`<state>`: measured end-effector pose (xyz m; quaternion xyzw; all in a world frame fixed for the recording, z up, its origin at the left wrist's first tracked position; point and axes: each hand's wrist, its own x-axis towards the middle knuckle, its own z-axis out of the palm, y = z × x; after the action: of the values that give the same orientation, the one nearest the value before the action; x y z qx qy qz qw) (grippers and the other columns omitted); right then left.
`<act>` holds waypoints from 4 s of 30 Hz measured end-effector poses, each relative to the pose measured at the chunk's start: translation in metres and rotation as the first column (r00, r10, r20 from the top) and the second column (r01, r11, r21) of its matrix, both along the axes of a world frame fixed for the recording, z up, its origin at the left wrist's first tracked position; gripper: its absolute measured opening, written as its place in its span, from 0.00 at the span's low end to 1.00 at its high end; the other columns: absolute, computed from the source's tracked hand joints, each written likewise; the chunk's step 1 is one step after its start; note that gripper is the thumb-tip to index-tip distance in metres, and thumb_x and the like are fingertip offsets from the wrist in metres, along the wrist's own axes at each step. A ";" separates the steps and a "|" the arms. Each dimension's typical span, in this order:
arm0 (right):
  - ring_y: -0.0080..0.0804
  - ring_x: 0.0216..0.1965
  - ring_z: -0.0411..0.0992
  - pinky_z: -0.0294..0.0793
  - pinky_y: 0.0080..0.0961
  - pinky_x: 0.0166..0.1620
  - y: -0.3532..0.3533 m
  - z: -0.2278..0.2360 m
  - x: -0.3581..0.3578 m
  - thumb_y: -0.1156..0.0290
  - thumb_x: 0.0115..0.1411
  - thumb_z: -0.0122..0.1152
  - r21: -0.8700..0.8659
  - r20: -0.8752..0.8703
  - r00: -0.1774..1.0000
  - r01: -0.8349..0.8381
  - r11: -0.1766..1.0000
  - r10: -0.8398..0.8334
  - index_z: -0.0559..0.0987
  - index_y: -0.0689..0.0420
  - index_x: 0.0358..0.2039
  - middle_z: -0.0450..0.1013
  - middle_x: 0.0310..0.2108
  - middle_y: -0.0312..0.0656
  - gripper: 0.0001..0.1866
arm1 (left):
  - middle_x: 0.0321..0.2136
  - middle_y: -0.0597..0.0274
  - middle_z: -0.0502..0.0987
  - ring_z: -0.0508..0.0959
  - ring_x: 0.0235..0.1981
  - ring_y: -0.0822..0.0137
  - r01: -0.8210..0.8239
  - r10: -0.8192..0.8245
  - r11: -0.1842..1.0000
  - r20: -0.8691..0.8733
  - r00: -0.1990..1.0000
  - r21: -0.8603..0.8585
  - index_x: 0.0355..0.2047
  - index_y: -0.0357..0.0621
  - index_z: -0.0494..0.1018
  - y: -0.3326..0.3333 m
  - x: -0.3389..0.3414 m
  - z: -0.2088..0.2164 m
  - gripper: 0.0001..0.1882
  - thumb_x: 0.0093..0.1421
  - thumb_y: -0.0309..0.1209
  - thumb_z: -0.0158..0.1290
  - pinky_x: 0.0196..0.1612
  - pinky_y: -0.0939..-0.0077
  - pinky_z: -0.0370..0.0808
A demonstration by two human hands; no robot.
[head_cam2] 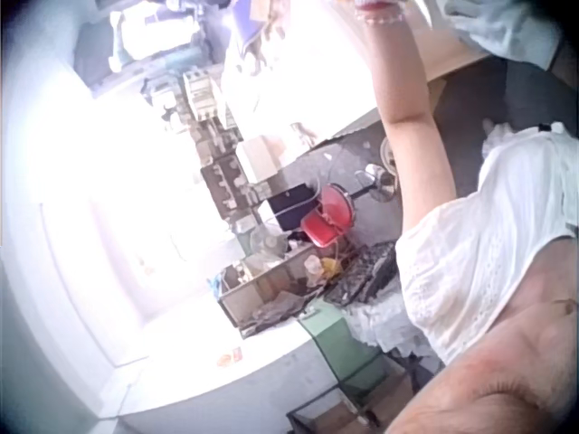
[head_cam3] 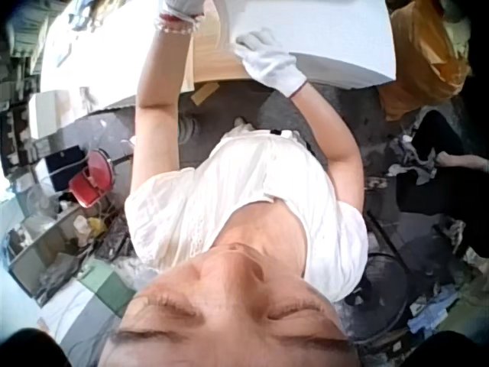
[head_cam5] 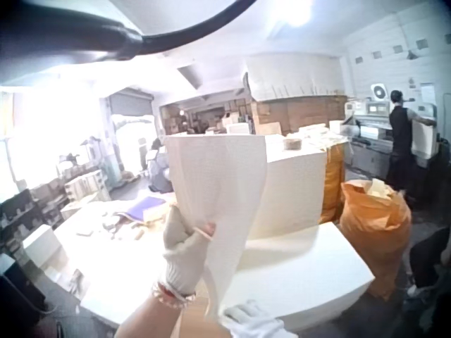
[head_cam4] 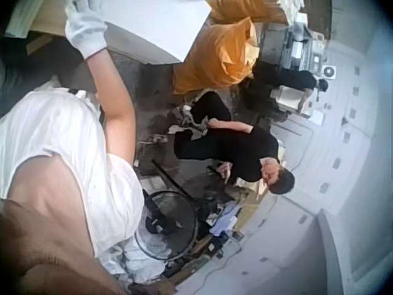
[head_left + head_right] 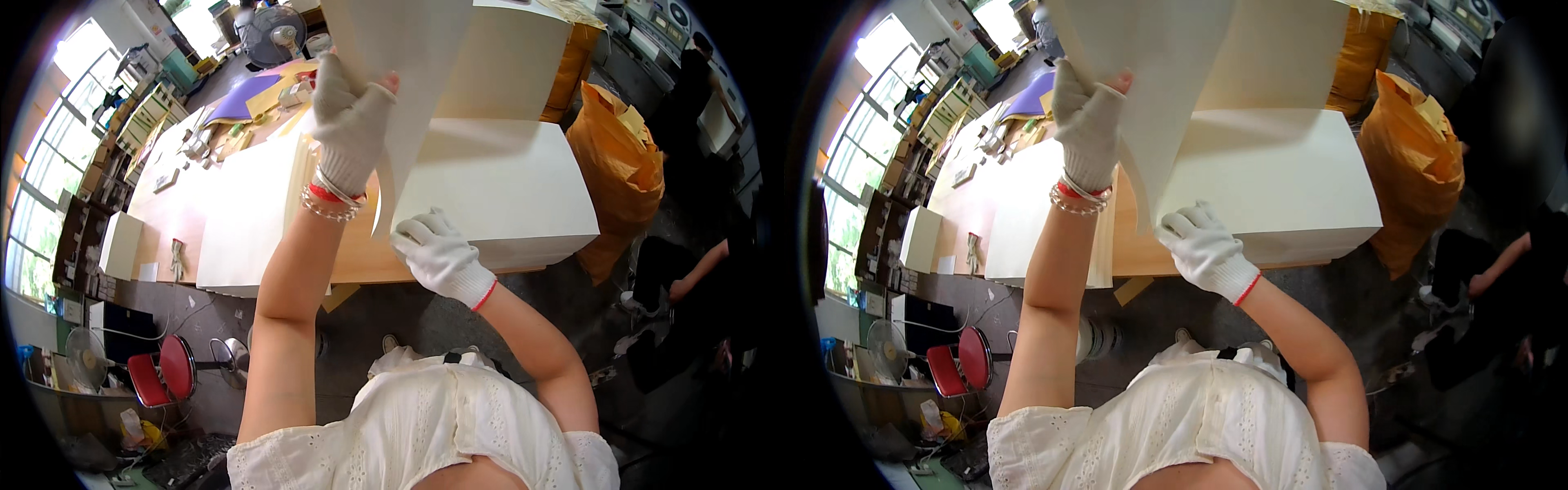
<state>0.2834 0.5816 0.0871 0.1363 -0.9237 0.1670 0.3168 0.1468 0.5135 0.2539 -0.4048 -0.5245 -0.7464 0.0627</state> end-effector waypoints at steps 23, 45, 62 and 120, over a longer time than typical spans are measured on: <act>0.40 0.53 0.66 0.61 0.50 0.63 -0.008 0.018 0.007 0.65 0.49 0.64 0.001 0.255 0.966 0.056 0.998 -0.055 0.75 0.50 0.48 0.69 0.47 0.36 0.24 | 0.37 0.52 0.78 0.81 0.33 0.60 -0.083 0.003 0.973 0.349 0.937 0.215 0.45 0.37 0.71 -0.067 -0.231 0.017 0.14 0.58 0.21 0.48 0.34 0.68 0.83; 0.50 0.58 0.66 0.66 0.41 0.59 -0.057 0.095 -0.053 0.62 0.55 0.70 -0.388 0.073 0.996 -0.020 0.922 0.052 0.66 0.62 0.60 0.67 0.56 0.54 0.36 | 0.36 0.58 0.76 0.78 0.33 0.71 -0.384 0.381 0.761 0.118 0.917 0.523 0.42 0.39 0.69 -0.154 -0.149 0.082 0.09 0.61 0.20 0.49 0.31 0.78 0.77; 0.35 0.55 0.69 0.72 0.27 0.54 -0.156 -0.009 -0.162 0.73 0.62 0.59 -0.921 -0.383 0.791 -0.291 -0.259 0.477 0.55 0.60 0.65 0.68 0.55 0.45 0.35 | 0.63 0.35 0.58 0.56 0.66 0.35 -0.950 0.747 0.311 -0.624 0.230 0.021 0.64 0.41 0.58 -0.098 -0.081 0.016 0.44 0.45 0.28 0.62 0.66 0.51 0.58; 0.25 0.51 0.66 0.65 0.23 0.54 -0.201 0.015 -0.150 0.70 0.68 0.47 -0.847 0.522 0.700 0.358 0.393 0.487 0.63 0.66 0.62 0.68 0.51 0.39 0.24 | 0.50 0.50 0.74 0.80 0.44 0.62 -0.341 0.400 0.768 -0.009 0.916 -0.542 0.46 0.41 0.78 -0.509 -0.131 -0.222 0.27 0.47 0.07 0.49 0.47 0.73 0.83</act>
<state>0.1337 0.3810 0.1020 -0.0971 -0.7081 0.6974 -0.0532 0.0155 0.0043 0.0320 -0.2541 -0.7826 -0.5645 0.0660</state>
